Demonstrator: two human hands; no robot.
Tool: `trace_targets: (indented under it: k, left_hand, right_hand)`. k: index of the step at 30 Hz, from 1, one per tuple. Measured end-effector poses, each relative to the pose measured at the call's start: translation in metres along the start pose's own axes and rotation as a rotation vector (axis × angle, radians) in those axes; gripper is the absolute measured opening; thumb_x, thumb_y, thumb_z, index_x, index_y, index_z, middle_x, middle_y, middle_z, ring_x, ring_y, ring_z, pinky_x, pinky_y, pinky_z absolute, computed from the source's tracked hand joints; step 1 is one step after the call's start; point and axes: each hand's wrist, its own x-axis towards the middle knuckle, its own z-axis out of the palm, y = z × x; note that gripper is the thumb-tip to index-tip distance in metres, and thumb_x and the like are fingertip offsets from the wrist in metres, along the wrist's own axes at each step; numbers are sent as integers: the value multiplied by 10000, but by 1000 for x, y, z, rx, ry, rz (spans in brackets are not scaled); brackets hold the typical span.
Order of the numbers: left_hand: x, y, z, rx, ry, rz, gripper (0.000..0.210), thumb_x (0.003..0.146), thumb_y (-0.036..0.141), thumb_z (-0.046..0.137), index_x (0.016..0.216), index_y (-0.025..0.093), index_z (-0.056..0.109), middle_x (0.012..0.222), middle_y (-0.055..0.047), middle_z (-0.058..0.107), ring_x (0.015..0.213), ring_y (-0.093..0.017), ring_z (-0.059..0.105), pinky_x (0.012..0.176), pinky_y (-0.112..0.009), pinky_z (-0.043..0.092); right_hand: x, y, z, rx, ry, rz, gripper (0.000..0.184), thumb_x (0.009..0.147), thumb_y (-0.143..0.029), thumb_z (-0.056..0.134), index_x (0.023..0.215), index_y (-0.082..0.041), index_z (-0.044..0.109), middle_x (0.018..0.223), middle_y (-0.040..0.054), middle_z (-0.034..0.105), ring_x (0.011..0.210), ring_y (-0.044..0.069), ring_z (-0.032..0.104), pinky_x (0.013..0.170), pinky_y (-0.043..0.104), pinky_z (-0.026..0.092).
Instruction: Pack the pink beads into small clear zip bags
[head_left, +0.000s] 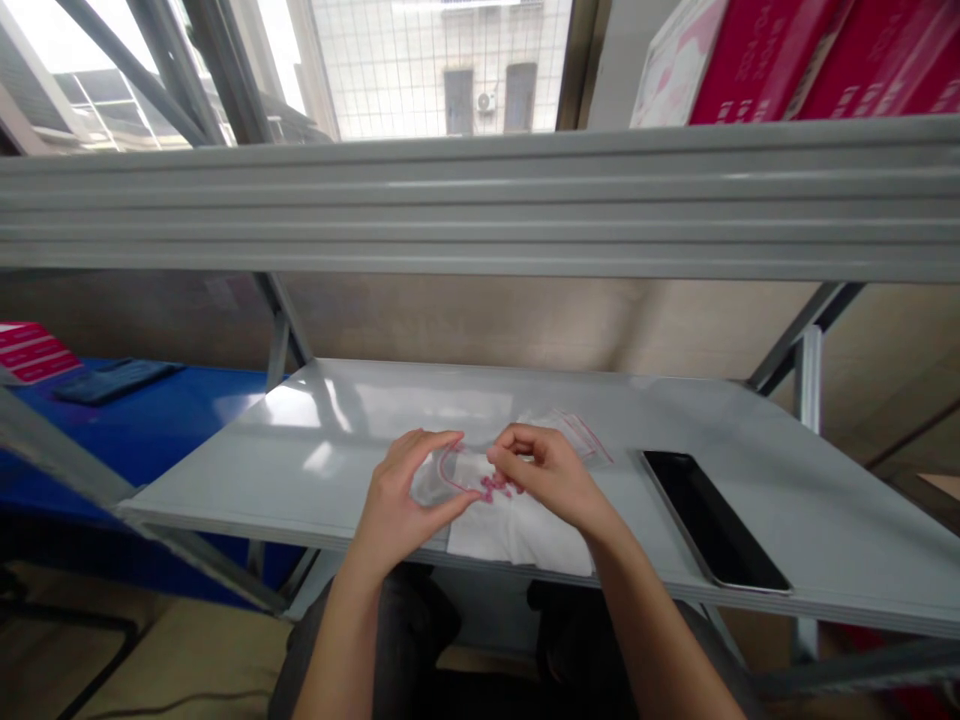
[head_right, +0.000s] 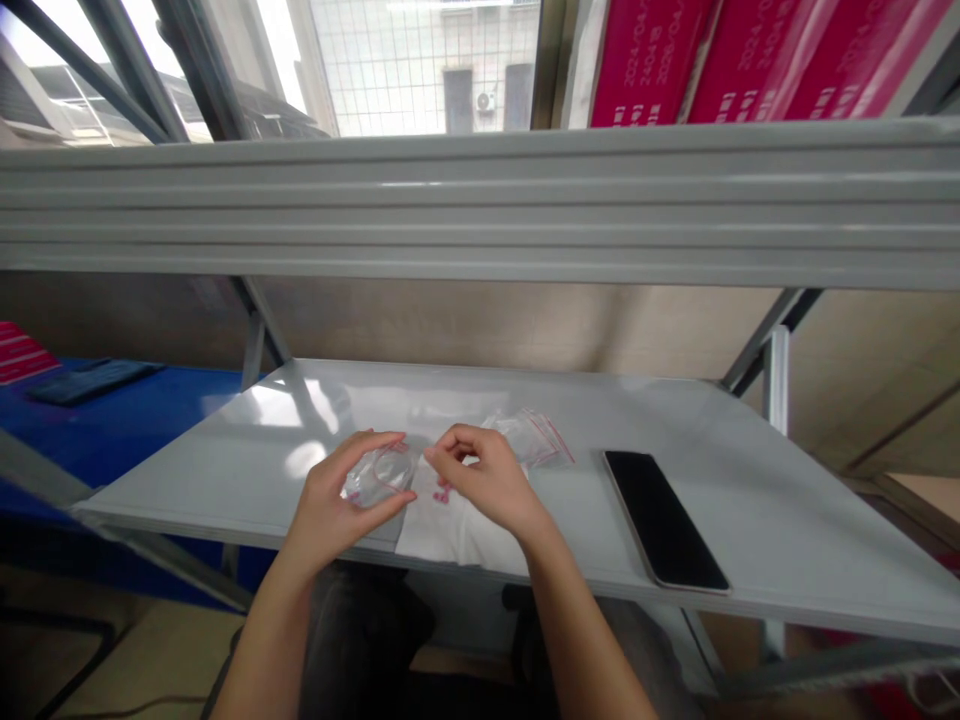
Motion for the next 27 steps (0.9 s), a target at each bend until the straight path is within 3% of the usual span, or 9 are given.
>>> trace_targets:
  k: [3, 5, 9, 13, 19, 24, 27]
  left_hand:
    - [-1, -12, -2, -106, -73, -121, 417, 754, 278, 760, 1141, 230, 614, 1124, -72, 663, 1054, -230, 621, 925, -384, 494]
    - [-2, -19, -3, -175, -93, -166, 406, 761, 284, 755, 1141, 229, 624, 1138, -75, 651, 1082, -232, 608, 955, -386, 479]
    - [-6, -27, -3, -300, -109, -179, 450, 752, 301, 767, 1176, 248, 627, 1162, -72, 641, 1109, -239, 596, 978, -374, 465]
    - [-8, -28, -2, -332, -124, -202, 473, 739, 297, 777, 1184, 244, 627, 1167, -79, 655, 1104, -248, 607, 989, -375, 460]
    - [-4, -18, -1, -286, -158, -241, 452, 737, 290, 768, 1164, 229, 633, 1118, -75, 679, 1064, -242, 625, 947, -378, 481]
    - [-3, -13, 1, -215, -199, -253, 428, 731, 296, 765, 1135, 222, 646, 1081, -64, 703, 1012, -232, 646, 930, -381, 485]
    - [-3, -13, 4, -214, -206, -241, 417, 727, 297, 766, 1122, 226, 651, 1090, -61, 710, 1022, -235, 651, 930, -374, 486]
  right_hand:
    - [2, 18, -10, -286, 13, -53, 41, 803, -202, 638, 790, -175, 666, 714, 12, 661, 664, 142, 593, 604, 246, 418]
    - [3, 32, -12, -513, -37, -93, 67, 770, -120, 653, 768, -177, 688, 741, 26, 682, 721, 161, 601, 666, 266, 419]
    - [5, 48, -2, -788, -92, -106, 86, 747, -189, 729, 671, -170, 693, 728, 60, 687, 752, 204, 601, 672, 290, 396]
    - [7, 50, 9, -868, -115, -78, 72, 725, -215, 751, 683, -165, 721, 711, 72, 692, 724, 216, 604, 639, 292, 375]
    - [8, 40, 2, -740, -121, -53, 46, 726, -141, 738, 690, -169, 733, 699, 47, 683, 710, 188, 603, 663, 285, 404]
    - [5, 21, -4, -315, 121, -199, 27, 794, -197, 706, 777, -187, 725, 749, 32, 657, 707, 161, 579, 675, 288, 443]
    - [4, 13, 5, -163, 150, -270, 66, 803, -267, 719, 808, -204, 740, 754, 30, 636, 699, 157, 561, 641, 287, 439]
